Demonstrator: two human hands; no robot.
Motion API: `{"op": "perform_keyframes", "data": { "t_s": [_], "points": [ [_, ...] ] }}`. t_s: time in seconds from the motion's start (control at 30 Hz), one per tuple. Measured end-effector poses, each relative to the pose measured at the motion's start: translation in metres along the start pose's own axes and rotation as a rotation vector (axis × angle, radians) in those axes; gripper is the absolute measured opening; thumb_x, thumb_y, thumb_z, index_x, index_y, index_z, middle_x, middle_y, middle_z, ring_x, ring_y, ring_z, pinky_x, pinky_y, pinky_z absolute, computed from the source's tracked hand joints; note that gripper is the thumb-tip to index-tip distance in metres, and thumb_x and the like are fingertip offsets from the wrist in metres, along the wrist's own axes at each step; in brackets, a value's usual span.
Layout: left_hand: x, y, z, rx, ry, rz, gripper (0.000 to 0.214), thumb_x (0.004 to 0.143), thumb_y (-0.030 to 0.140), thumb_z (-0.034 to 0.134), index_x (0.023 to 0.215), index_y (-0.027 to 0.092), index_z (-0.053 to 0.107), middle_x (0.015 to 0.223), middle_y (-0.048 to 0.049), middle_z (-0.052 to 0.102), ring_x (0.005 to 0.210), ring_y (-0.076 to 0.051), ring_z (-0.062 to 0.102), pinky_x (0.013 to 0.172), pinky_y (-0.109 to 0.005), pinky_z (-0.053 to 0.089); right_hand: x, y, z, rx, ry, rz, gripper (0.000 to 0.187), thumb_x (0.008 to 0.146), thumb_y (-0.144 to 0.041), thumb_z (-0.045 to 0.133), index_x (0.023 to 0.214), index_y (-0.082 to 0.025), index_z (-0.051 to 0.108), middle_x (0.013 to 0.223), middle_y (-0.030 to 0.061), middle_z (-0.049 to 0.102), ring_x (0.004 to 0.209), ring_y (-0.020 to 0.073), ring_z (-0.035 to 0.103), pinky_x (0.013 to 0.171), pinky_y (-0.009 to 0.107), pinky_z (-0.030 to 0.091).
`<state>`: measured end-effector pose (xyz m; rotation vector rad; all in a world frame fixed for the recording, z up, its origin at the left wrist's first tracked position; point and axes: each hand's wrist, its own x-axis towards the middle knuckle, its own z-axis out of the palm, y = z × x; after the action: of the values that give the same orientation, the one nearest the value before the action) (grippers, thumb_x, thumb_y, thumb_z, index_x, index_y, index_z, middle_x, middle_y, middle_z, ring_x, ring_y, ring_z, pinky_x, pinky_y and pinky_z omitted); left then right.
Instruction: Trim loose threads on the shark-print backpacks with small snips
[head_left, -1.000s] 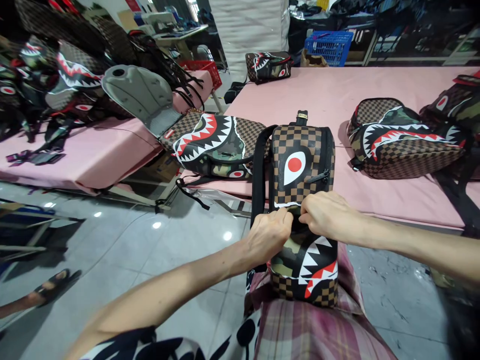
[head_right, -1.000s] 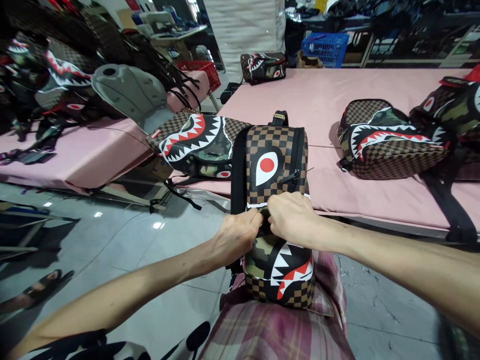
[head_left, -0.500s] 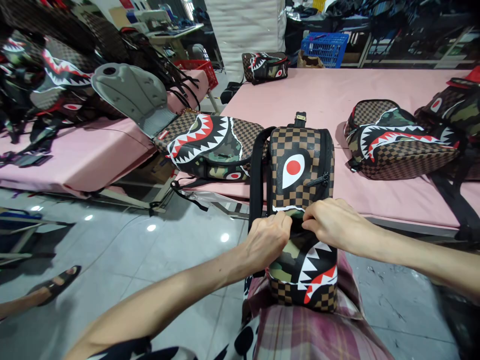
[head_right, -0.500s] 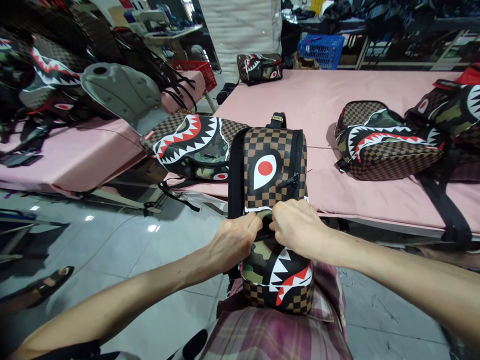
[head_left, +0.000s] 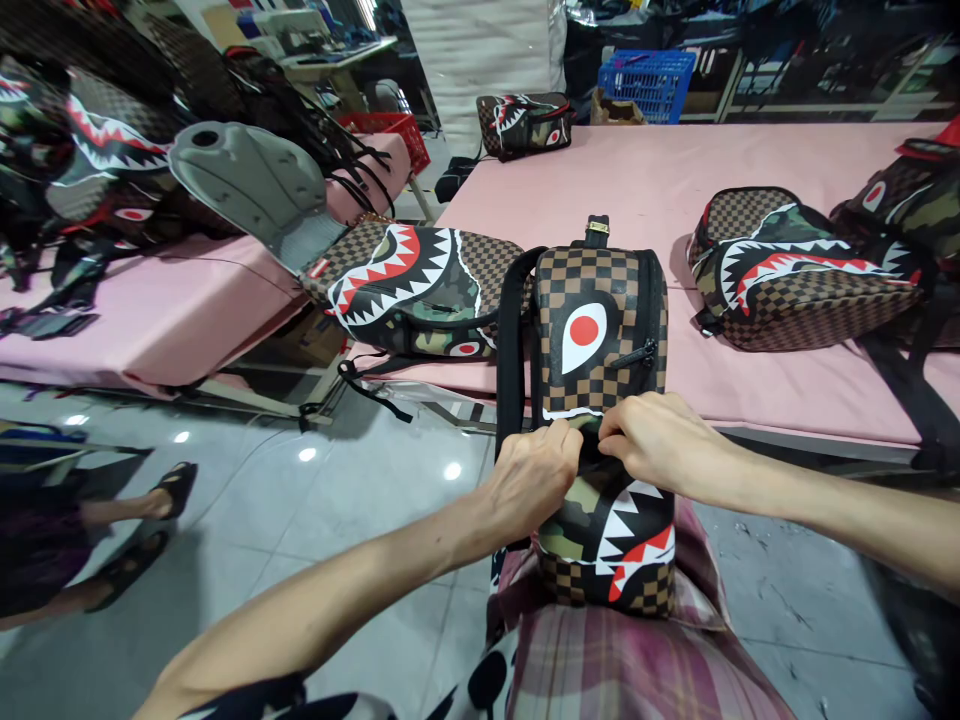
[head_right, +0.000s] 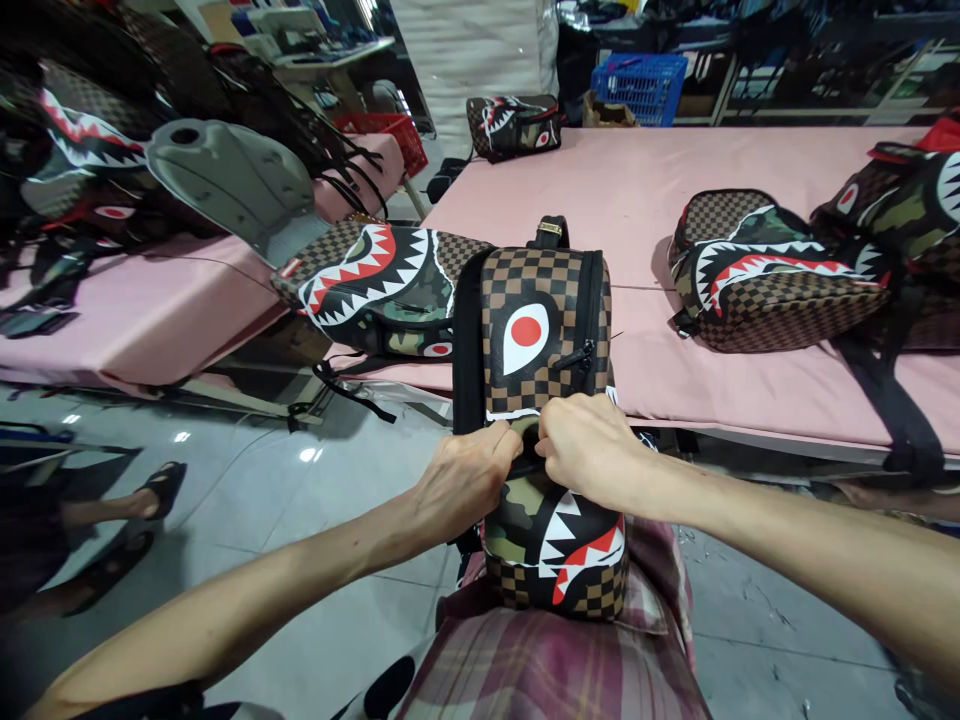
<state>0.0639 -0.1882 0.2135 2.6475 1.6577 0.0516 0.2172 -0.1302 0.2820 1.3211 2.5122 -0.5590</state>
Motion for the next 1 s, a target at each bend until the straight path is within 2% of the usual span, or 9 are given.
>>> {"op": "perform_keyframes", "data": {
  "t_s": [0.17, 0.3, 0.37, 0.47, 0.57, 0.67, 0.8, 0.93, 1.0],
  "points": [
    [-0.001, -0.002, 0.001, -0.13, 0.123, -0.024, 0.02, 0.069, 0.002, 0.04, 0.075, 0.017, 0.051, 0.071, -0.0019, 0.054, 0.06, -0.015, 0.052, 0.046, -0.024, 0.03, -0.002, 0.003, 0.002, 0.009, 0.033, -0.014, 0.021, 0.078, -0.02, 0.049, 0.062, -0.017, 0.063, 0.063, 0.004, 0.064, 0.061, 0.0146, 0.057, 0.051, 0.026, 0.026],
    [-0.016, -0.032, -0.013, -0.42, 0.366, -0.169, 0.026, 0.084, 0.01, 0.033, 0.07, 0.017, 0.053, 0.071, -0.0011, 0.057, 0.065, -0.011, 0.054, 0.058, -0.021, 0.039, -0.007, 0.011, 0.002, 0.054, 0.036, -0.001, 0.021, 0.079, -0.02, 0.049, 0.066, -0.017, 0.064, 0.063, 0.0033, 0.063, 0.059, 0.0136, 0.056, 0.052, 0.025, 0.027],
    [-0.03, -0.056, -0.021, -0.423, 0.247, -0.276, 0.03, 0.089, 0.019, 0.033, 0.067, 0.017, 0.054, 0.066, -0.0006, 0.058, 0.062, -0.012, 0.054, 0.059, -0.023, 0.04, -0.009, 0.014, 0.002, 0.061, 0.038, -0.013, 0.02, 0.08, -0.019, 0.049, 0.069, -0.017, 0.065, 0.064, 0.004, 0.063, 0.06, 0.0136, 0.056, 0.054, 0.026, 0.028],
    [-0.047, -0.076, -0.028, -0.091, 0.025, -0.356, 0.041, 0.087, 0.039, 0.045, 0.054, 0.016, 0.053, 0.055, -0.0032, 0.054, 0.056, -0.017, 0.053, 0.06, -0.029, 0.038, -0.01, 0.017, 0.003, 0.059, 0.035, -0.019, 0.02, 0.081, -0.02, 0.049, 0.072, -0.016, 0.066, 0.067, 0.0056, 0.064, 0.062, 0.0146, 0.057, 0.055, 0.026, 0.029],
    [-0.044, -0.061, -0.028, 0.115, 0.193, -0.286, 0.032, 0.086, 0.039, 0.049, 0.071, 0.015, 0.063, 0.076, -0.0094, 0.062, 0.07, -0.021, 0.056, 0.07, -0.035, 0.038, -0.01, 0.016, 0.003, 0.057, 0.039, -0.022, 0.02, 0.081, -0.021, 0.049, 0.073, -0.016, 0.066, 0.069, 0.0065, 0.065, 0.064, 0.0155, 0.058, 0.055, 0.026, 0.03],
    [-0.026, -0.026, -0.017, -0.073, 0.334, -0.065, 0.019, 0.087, 0.026, 0.049, 0.101, 0.023, 0.061, 0.098, -0.0051, 0.062, 0.08, -0.017, 0.054, 0.068, -0.03, 0.038, -0.011, 0.015, 0.004, 0.044, 0.075, -0.026, 0.021, 0.082, -0.022, 0.048, 0.072, -0.017, 0.066, 0.07, 0.0063, 0.065, 0.066, 0.0167, 0.059, 0.054, 0.026, 0.029],
    [-0.017, 0.006, 0.017, -0.253, 0.46, 0.03, 0.008, 0.084, 0.016, 0.053, 0.087, 0.019, 0.059, 0.087, -0.0035, 0.061, 0.076, -0.015, 0.05, 0.066, -0.027, 0.04, -0.018, 0.016, 0.007, 0.062, 0.093, -0.029, 0.023, 0.084, -0.021, 0.045, 0.077, -0.018, 0.066, 0.073, 0.0044, 0.065, 0.067, 0.0166, 0.059, 0.055, 0.027, 0.029],
    [-0.025, 0.017, 0.047, -0.287, 0.744, 0.056, 0.011, 0.078, 0.005, 0.057, 0.08, 0.016, 0.056, 0.08, -0.0033, 0.062, 0.076, -0.014, 0.051, 0.065, -0.026, 0.043, -0.027, 0.018, 0.015, 0.065, 0.098, -0.078, 0.023, 0.085, -0.017, 0.043, 0.079, -0.018, 0.065, 0.076, 0.0033, 0.063, 0.067, 0.0147, 0.058, 0.056, 0.026, 0.03],
    [-0.027, 0.02, 0.051, -0.31, 0.811, 0.047, 0.011, 0.077, 0.005, 0.057, 0.078, 0.016, 0.056, 0.077, -0.0028, 0.062, 0.072, -0.012, 0.052, 0.063, -0.024, 0.044, -0.029, 0.018, 0.018, 0.053, 0.1, -0.087, 0.022, 0.085, -0.016, 0.043, 0.081, -0.018, 0.065, 0.076, 0.0029, 0.062, 0.066, 0.0142, 0.058, 0.056, 0.027, 0.03]
  ]
}}
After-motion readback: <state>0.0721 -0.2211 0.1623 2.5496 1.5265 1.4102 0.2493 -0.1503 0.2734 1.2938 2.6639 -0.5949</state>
